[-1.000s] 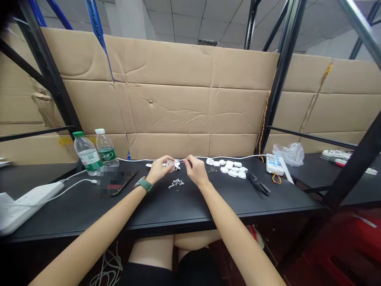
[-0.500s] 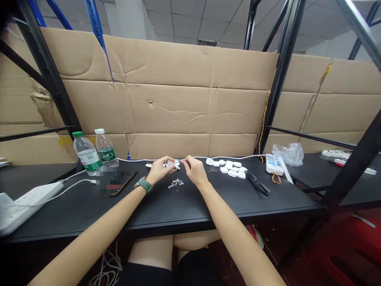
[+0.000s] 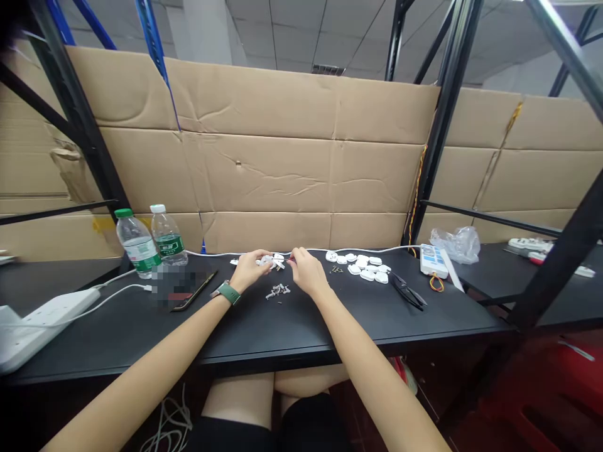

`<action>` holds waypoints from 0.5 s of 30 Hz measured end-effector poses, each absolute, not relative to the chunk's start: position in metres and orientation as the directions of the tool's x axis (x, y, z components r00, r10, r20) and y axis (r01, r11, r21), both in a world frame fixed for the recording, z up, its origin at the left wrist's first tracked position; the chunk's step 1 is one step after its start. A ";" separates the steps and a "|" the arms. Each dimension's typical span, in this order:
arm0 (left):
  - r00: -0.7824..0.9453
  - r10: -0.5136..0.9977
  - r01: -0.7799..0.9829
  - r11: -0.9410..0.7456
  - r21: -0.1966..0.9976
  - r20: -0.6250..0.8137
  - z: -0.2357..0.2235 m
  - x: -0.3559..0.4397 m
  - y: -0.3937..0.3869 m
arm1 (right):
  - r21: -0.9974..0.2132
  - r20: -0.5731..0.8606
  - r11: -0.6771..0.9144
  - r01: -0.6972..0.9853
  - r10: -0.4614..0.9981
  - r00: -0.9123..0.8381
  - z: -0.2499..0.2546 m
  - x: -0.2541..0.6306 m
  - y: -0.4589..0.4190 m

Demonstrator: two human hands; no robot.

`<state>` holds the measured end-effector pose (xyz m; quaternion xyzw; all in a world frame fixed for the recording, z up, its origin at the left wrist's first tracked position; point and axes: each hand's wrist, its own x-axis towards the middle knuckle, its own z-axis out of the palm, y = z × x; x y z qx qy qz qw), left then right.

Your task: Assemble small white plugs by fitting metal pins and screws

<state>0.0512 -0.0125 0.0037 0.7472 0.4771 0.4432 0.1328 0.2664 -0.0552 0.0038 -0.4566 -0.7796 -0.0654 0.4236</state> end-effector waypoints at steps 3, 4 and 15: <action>0.160 0.823 0.620 -0.513 0.594 0.545 0.003 0.050 -0.011 | -0.234 0.701 0.559 0.796 0.664 -0.260 0.002 0.267 -0.053; 0.164 0.822 0.631 -0.512 0.583 0.545 0.003 0.050 -0.011 | -0.219 0.692 0.544 0.810 0.672 -0.264 0.002 0.267 -0.052; 0.155 0.796 0.711 -0.501 0.493 0.585 0.012 0.050 -0.015 | -0.156 0.595 0.381 0.911 0.772 -0.221 0.001 0.262 -0.053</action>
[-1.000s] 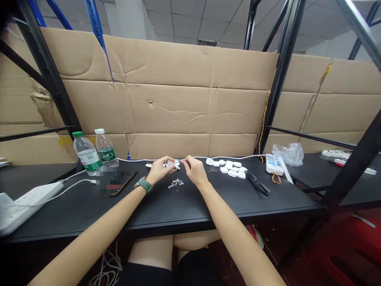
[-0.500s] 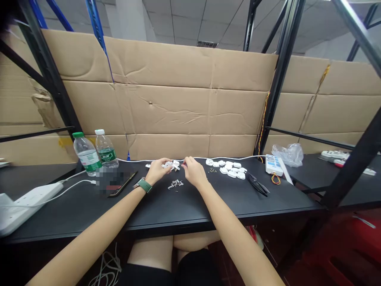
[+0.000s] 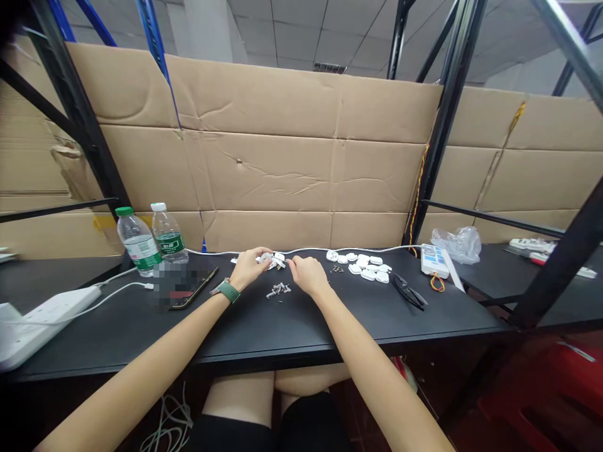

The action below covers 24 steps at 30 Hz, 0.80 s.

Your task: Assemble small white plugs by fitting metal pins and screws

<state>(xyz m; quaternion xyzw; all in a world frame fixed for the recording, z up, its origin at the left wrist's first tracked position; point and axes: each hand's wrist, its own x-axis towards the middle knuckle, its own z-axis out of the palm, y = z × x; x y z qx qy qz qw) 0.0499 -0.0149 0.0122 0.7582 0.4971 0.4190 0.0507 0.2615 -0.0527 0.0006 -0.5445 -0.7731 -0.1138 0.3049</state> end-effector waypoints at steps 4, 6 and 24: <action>0.168 0.799 0.722 -0.498 0.480 0.577 0.010 0.048 -0.012 | -0.255 0.581 0.426 0.868 0.785 -0.215 -0.001 0.263 -0.053; 0.152 0.801 0.724 -0.490 0.486 0.580 0.010 0.047 -0.010 | -0.289 0.593 0.478 0.829 0.769 -0.237 0.000 0.264 -0.053; 0.244 0.767 0.709 -0.559 0.430 0.594 0.010 0.047 -0.013 | -0.289 0.604 0.497 0.818 0.758 -0.247 -0.002 0.265 -0.048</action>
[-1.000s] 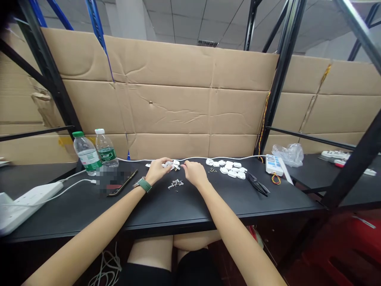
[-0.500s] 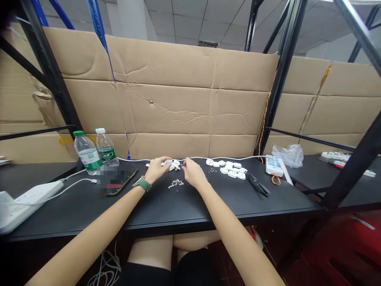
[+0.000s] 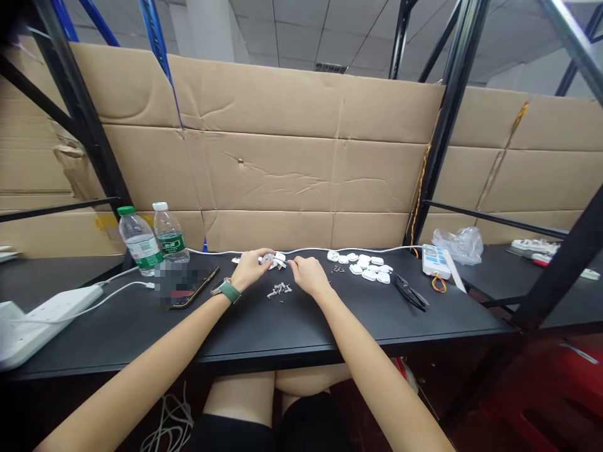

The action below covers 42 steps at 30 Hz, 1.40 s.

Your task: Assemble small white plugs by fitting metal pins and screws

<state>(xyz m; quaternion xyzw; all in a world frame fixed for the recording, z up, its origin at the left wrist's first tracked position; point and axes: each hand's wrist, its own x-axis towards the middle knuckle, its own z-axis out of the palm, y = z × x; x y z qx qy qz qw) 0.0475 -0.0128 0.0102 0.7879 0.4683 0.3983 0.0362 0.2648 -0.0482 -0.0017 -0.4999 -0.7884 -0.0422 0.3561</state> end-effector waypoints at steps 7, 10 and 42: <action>0.207 0.759 0.707 -0.552 0.442 0.617 0.011 0.049 -0.012 | -0.425 0.565 0.435 0.793 0.813 -0.143 -0.005 0.268 -0.043; 0.161 0.778 0.727 -0.510 0.460 0.607 0.011 0.051 -0.012 | -0.479 0.530 0.383 0.790 0.844 -0.087 -0.006 0.268 -0.043; 0.225 0.848 0.634 -0.501 0.589 0.480 -0.006 0.046 -0.001 | -0.471 0.414 0.747 0.469 0.657 -0.630 -0.011 0.261 -0.046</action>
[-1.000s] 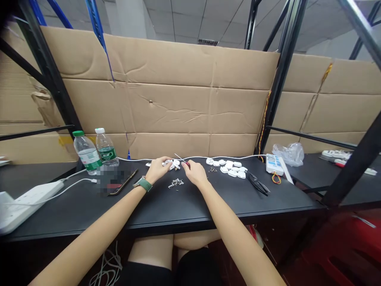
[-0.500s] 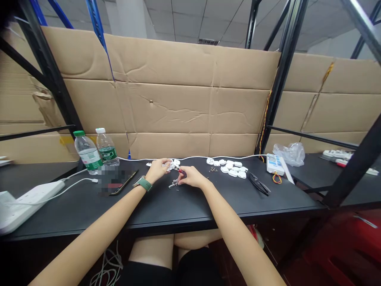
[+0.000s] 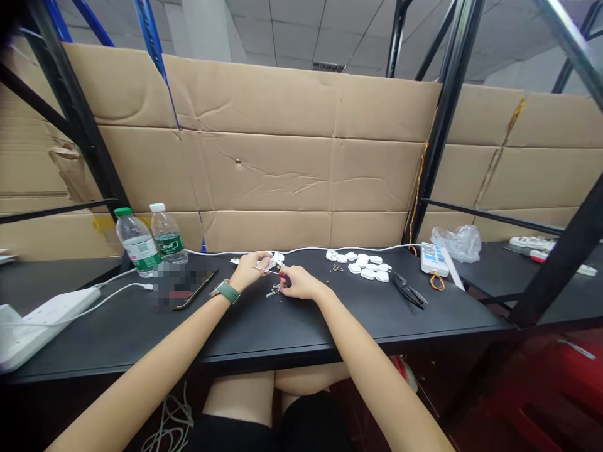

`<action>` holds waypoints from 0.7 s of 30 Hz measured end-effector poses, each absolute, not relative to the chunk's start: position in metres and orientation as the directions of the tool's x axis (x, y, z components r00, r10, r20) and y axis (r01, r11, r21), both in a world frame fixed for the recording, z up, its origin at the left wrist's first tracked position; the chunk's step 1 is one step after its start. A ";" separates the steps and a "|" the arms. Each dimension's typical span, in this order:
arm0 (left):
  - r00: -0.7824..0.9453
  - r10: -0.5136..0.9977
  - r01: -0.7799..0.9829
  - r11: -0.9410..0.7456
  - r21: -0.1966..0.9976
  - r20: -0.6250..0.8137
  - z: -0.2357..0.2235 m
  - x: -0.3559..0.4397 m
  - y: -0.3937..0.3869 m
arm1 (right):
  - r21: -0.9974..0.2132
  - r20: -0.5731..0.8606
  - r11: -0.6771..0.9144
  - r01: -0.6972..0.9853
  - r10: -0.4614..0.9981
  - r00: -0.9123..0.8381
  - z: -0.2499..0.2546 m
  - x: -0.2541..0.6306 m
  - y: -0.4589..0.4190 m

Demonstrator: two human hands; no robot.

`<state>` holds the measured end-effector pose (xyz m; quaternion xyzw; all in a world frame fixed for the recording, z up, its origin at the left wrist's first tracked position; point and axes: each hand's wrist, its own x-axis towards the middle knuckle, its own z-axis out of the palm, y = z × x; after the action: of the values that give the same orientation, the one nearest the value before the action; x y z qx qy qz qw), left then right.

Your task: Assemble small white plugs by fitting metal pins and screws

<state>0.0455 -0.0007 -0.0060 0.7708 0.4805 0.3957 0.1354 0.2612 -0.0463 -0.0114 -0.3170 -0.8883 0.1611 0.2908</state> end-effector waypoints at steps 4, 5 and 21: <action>0.221 0.847 0.630 -0.503 0.592 0.484 -0.008 0.045 0.000 | -0.489 0.402 0.740 0.462 0.661 -0.634 -0.014 0.261 -0.045; 0.218 0.849 0.630 -0.499 0.595 0.481 -0.007 0.045 0.000 | -0.476 0.408 0.745 0.466 0.657 -0.634 -0.014 0.260 -0.045; 0.203 0.859 0.664 -0.474 0.578 0.470 -0.002 0.048 -0.004 | -0.385 0.390 0.771 0.506 0.633 -0.669 -0.012 0.257 -0.050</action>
<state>0.0478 -0.0036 -0.0024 0.7653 0.4975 0.3888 0.1252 0.2568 -0.0503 -0.0119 -0.3149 -0.9050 0.1232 0.2581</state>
